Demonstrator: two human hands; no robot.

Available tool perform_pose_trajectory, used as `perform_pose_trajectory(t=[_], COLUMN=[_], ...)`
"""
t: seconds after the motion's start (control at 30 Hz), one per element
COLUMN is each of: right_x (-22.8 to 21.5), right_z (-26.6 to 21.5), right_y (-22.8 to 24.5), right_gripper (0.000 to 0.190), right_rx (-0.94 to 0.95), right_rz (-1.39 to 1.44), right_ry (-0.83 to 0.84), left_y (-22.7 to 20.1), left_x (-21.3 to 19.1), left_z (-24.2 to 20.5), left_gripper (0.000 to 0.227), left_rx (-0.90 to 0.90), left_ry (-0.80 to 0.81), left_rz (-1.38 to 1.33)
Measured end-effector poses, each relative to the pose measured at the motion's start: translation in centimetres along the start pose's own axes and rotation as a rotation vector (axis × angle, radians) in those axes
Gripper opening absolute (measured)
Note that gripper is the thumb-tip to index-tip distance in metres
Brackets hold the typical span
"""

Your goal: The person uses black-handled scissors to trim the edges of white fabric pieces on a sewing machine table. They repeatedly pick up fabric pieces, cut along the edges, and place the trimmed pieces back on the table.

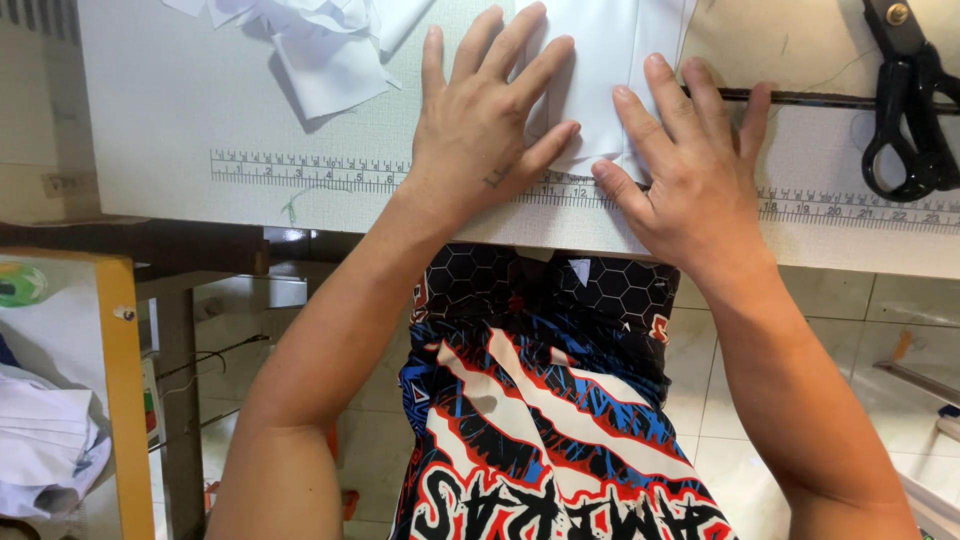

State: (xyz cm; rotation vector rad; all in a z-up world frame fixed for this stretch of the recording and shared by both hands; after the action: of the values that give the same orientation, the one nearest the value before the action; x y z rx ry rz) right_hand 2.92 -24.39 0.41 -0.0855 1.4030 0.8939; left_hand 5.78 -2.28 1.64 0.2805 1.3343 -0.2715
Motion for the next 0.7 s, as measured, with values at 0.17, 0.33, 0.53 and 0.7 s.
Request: perform_pose_trajectory(t=[0.17,0.33,0.53,0.7], right_x=[-0.3,-0.5,-0.4,-1.1], right_z=[1.0,1.9,2.9,4.7], right_y=[-1.0,-1.4,-2.6,-3.0], right_gripper=[0.078,0.075,0.071,0.059], right_rx=[0.042,0.041,0.029,0.069], right_rz=[0.064,0.040,0.066,0.105], right_ry=[-0.004,-0.011,-0.022,0.001], left_y=[0.5,1.0,1.6,2.4], left_x=[-0.2,0.0,0.5,1.6], left_z=[1.0,2.1,3.4,4.7], left_gripper=[0.068,0.066,0.064,0.062], left_rx=[-0.002,-0.005,-0.033,-0.045], left_ry=[-0.003,-0.061,-0.104,-0.107], left_rz=[-0.018,0.026,0.038,0.009])
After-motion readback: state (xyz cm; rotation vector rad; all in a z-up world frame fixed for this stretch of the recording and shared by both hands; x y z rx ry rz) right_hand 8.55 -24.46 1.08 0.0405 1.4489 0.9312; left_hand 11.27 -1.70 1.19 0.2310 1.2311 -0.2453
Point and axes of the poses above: each hand's wrist, its own z-axis towards the middle knuckle, its own x-axis out of the palm, y = z × x, the point moved 6 cm from there along z, towards the middle knuckle, and after that the axes turned 15 degrees about z, right-handed, at the moved point
